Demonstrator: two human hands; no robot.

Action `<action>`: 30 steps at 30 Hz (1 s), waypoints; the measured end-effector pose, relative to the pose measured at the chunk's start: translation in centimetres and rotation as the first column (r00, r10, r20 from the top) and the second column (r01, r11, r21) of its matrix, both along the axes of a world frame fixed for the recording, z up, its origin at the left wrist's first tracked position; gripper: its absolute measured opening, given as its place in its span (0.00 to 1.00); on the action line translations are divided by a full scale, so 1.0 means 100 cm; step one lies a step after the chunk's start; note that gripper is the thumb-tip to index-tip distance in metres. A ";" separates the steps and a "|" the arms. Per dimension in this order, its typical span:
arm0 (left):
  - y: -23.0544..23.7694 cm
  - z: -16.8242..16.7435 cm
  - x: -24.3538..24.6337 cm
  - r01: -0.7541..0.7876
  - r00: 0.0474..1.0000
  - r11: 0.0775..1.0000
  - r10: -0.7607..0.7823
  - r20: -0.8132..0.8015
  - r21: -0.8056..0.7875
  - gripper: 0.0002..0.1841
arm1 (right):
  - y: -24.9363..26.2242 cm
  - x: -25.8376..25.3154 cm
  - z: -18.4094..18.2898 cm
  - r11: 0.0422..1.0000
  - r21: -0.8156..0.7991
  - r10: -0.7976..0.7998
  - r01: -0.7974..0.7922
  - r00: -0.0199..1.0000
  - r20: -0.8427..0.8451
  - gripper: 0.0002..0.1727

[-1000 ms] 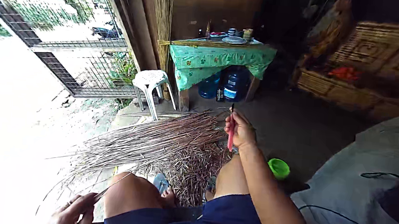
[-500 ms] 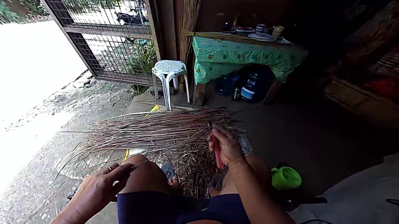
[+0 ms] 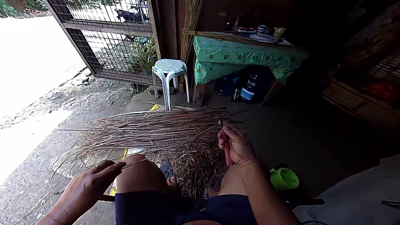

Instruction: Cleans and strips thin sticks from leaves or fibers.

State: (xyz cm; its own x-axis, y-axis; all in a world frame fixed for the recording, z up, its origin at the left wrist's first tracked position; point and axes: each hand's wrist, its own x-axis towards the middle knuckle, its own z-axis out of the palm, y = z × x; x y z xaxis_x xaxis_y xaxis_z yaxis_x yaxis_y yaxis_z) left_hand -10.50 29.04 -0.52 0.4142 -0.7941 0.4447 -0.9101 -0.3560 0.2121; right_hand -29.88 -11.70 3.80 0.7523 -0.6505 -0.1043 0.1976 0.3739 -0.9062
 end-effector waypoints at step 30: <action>0.081 0.008 0.039 -0.159 0.910 0.950 0.247 -0.333 0.268 0.22 | -0.077 -0.023 0.012 0.940 0.046 -0.341 0.338 0.932 0.124 0.15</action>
